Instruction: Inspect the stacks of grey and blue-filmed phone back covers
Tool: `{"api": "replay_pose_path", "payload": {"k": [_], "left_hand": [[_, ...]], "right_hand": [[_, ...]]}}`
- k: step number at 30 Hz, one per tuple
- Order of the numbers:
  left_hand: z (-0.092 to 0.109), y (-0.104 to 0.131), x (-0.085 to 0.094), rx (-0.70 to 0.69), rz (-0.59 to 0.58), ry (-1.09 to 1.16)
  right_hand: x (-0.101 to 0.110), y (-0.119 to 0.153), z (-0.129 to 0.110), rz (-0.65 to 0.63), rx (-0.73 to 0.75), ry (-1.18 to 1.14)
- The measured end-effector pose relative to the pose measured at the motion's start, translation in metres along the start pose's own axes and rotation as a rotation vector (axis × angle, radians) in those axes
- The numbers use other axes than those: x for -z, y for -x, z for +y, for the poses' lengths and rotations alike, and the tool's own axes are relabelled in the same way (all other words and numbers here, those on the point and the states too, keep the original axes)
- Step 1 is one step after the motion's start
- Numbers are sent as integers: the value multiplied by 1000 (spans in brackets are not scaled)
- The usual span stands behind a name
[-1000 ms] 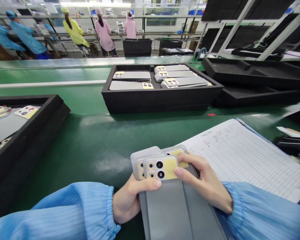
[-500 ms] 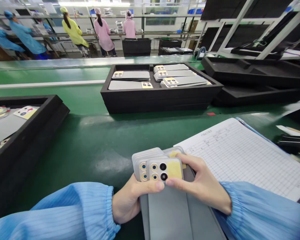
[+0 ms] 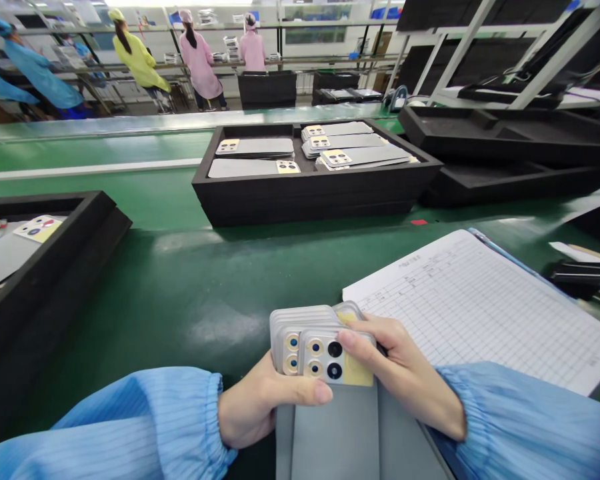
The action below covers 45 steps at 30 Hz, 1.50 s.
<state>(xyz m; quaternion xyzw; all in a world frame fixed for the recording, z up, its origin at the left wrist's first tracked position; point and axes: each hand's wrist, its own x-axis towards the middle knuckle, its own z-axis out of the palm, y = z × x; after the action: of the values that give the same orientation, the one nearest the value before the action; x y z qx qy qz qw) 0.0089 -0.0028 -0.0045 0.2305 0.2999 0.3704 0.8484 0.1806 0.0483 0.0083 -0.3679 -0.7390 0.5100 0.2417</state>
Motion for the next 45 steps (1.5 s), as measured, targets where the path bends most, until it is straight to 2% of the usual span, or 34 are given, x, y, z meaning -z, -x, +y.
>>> {"api": "replay_pose_path", "payload": {"k": [11,19,25,32,35,39,42,45], "left_hand": [[0,0,0,-77,-11,85],[0,0,-1,-93,-30,86],[0,1,0,-59,16,150],[0,-1,9,-60,41,344],[0,-1,8,-55,56,312],[2,-1,4,-41,-24,202],[2,0,3,-57,-23,158],[0,2,3,-65,15,139]], "right_hand": [[-4,0,-3,-11,19,-193],[-2,-1,-3,-2,21,-164],[-1,1,-4,-4,30,-100],[17,-3,-5,167,-63,-136],[28,-4,-7,291,-87,-249],[37,-4,-14,444,-131,-360],[40,-6,-14,483,-91,-305],[40,-8,-8,447,-21,-118]]}}
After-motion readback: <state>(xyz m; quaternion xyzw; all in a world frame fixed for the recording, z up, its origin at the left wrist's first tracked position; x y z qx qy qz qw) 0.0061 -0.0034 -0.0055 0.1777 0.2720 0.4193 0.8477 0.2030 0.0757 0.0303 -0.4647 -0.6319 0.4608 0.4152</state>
